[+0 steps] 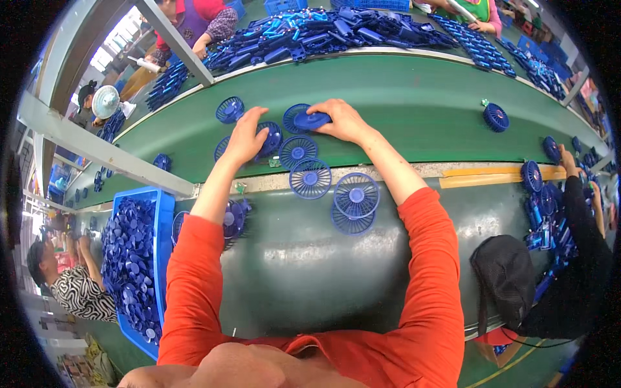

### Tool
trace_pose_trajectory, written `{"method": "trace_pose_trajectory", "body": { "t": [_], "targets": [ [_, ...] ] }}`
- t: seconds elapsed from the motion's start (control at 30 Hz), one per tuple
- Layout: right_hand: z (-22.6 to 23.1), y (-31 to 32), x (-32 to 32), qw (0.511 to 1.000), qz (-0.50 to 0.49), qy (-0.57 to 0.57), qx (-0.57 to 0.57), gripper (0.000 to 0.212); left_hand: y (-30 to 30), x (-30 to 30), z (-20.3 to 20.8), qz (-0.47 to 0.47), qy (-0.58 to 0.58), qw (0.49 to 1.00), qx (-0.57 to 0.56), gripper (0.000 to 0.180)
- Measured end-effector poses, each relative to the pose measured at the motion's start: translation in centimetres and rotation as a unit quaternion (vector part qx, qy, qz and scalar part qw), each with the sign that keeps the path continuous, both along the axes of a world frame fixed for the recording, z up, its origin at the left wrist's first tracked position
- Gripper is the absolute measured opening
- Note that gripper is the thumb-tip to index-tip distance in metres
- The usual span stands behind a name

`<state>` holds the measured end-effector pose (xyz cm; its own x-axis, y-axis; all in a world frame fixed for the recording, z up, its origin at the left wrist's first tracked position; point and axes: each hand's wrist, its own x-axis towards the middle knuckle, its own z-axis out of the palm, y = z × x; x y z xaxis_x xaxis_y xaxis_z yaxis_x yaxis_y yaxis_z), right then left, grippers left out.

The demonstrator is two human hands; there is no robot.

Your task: The person assembles small electric fans along a conveyor line by taking fan grilles and motor housings, pressing the grille pieces together around the components by hand, and setting the assembled fans on the table.

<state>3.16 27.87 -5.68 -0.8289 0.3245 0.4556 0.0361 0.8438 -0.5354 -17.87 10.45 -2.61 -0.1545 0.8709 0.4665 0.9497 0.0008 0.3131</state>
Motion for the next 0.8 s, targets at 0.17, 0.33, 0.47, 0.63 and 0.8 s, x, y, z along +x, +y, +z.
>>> {"method": "trace_pose_trajectory", "body": {
  "t": [0.17, 0.33, 0.47, 0.63, 0.8],
  "targets": [
    [-2.0, 1.5, -2.0, 0.996, -0.087, 0.019, 0.028, 0.041, 3.1, -0.4, -1.6, -0.002, -0.041, 0.988, -0.146, 0.028],
    [-1.1, -0.2, -2.4, 0.996, 0.084, -0.011, 0.015, 0.038, 0.4, -0.5, 0.1, -0.050, -0.077, 0.958, -0.272, 0.020],
    [2.1, -1.8, 0.3, 0.954, 0.212, -0.141, -0.158, 0.029, -4.2, 0.9, 0.9, -0.181, -0.200, 0.887, -0.374, 0.023],
    [3.1, -2.3, 1.9, 0.896, 0.251, -0.205, -0.303, 0.030, -6.5, 1.7, 4.7, -0.156, -0.163, 0.931, -0.287, 0.024],
    [1.5, -2.5, 0.8, 0.914, 0.203, -0.172, -0.307, 0.030, -4.4, -4.0, 1.0, 0.094, 0.031, 0.995, -0.029, 0.026]
  ]
}}
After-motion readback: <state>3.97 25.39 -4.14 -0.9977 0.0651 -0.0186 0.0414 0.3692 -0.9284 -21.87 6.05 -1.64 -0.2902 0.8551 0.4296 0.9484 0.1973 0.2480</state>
